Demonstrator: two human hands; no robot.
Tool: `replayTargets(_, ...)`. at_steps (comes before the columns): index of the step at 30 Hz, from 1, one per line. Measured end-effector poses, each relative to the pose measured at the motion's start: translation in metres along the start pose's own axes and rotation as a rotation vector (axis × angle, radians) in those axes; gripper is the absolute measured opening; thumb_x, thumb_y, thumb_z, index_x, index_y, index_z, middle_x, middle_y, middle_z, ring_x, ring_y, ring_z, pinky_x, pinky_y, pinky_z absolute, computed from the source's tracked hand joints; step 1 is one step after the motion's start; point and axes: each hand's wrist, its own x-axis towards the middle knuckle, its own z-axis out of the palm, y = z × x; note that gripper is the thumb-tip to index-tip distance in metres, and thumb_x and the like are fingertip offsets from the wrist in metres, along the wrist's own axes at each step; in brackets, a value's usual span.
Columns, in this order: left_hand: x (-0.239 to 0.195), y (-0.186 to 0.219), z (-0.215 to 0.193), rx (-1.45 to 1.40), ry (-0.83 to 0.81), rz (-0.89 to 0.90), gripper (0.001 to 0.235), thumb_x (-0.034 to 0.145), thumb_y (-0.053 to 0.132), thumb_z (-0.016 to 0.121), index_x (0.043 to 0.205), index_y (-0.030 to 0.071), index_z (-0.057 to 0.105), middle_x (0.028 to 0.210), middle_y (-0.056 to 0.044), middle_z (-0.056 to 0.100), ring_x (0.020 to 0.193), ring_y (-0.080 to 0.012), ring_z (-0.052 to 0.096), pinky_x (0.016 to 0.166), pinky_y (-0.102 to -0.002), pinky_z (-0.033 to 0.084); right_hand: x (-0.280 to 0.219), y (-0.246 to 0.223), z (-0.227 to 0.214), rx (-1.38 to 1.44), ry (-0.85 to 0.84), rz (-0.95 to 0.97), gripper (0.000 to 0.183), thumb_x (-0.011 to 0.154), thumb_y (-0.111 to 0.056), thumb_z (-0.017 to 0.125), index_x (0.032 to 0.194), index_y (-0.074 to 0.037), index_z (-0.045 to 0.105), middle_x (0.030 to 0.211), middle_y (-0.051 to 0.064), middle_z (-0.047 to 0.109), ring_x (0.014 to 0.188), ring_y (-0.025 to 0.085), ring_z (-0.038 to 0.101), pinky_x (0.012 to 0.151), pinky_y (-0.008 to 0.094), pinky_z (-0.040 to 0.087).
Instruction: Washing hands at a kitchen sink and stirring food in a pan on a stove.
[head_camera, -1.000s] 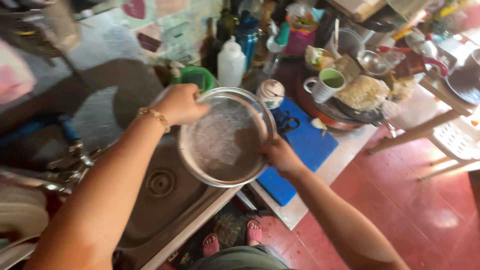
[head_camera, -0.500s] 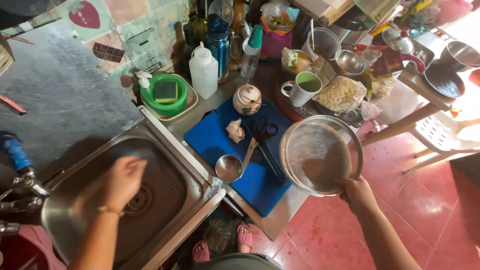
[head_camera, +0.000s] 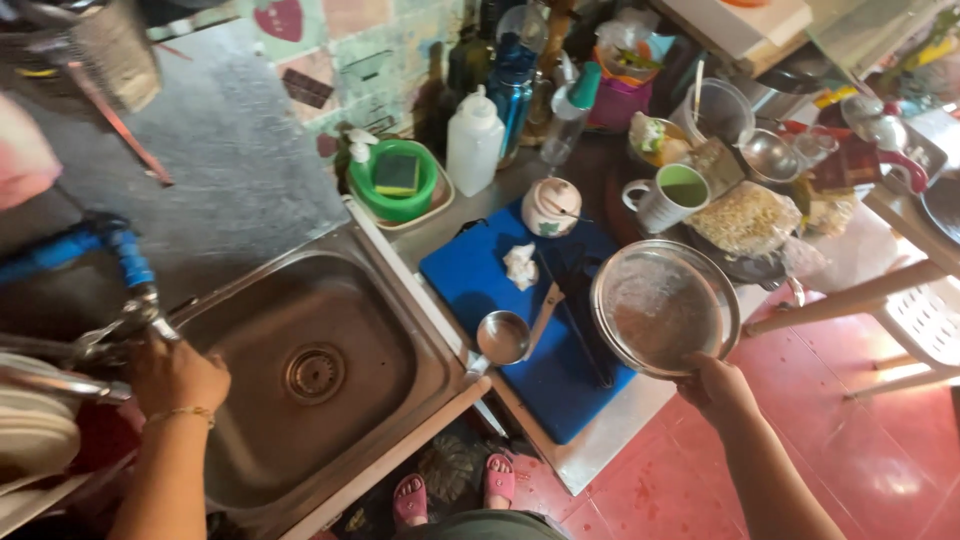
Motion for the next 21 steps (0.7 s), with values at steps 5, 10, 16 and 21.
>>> replayTargets(5,-0.016,-0.002,-0.001,-0.195,0.037,-0.022,0.055,0.086,0.03,0.064,0.127,-0.007,0.068,0.153,-0.023,0.051,0.144,-0.0425,0.043,0.111,-0.064,0.031,-0.035,0.01,-0.001,-0.012,-0.066,0.044,0.067,0.093,-0.054,0.066,0.128,0.003,0.056,0.099,0.021,0.067,0.077,0.033,0.064,0.073,0.043,0.056)
replayTargets(10,-0.036,-0.005,-0.006,0.02,0.386,-0.021,0.071,0.082,0.039,0.071,0.144,0.007,0.065,0.151,-0.012,0.059,0.125,-0.0352,0.059,0.1,-0.057,0.046,-0.099,0.069,0.021,0.098,-0.157,0.029,0.04,0.103,-0.063,0.06,0.098,-0.025,0.05,0.094,0.009,0.064,0.071,0.021,0.054,0.066,0.035,0.041)
replayTargets(16,-0.04,-0.011,-0.005,-0.085,0.46,0.015,0.07,0.086,0.031,0.071,0.139,-0.012,0.059,0.139,-0.027,0.063,0.115,-0.0479,0.063,0.094,-0.054,0.054,-0.257,0.051,0.193,-0.469,-0.519,0.113,0.033,0.098,-0.021,0.058,0.122,-0.002,0.069,0.108,0.023,0.079,0.089,0.035,0.075,0.075,0.042,0.06)
replayTargets(21,-0.043,0.002,-0.04,-0.074,0.443,-0.038,0.031,0.081,0.03,0.069,0.093,0.004,0.081,0.111,-0.025,0.074,0.109,-0.0485,0.064,0.106,-0.053,0.051,-0.311,0.098,0.337,-0.687,-1.091,-0.284,0.022,0.092,-0.032,0.073,0.101,-0.013,0.066,0.077,0.001,0.066,0.064,0.009,0.06,0.057,0.025,0.049)
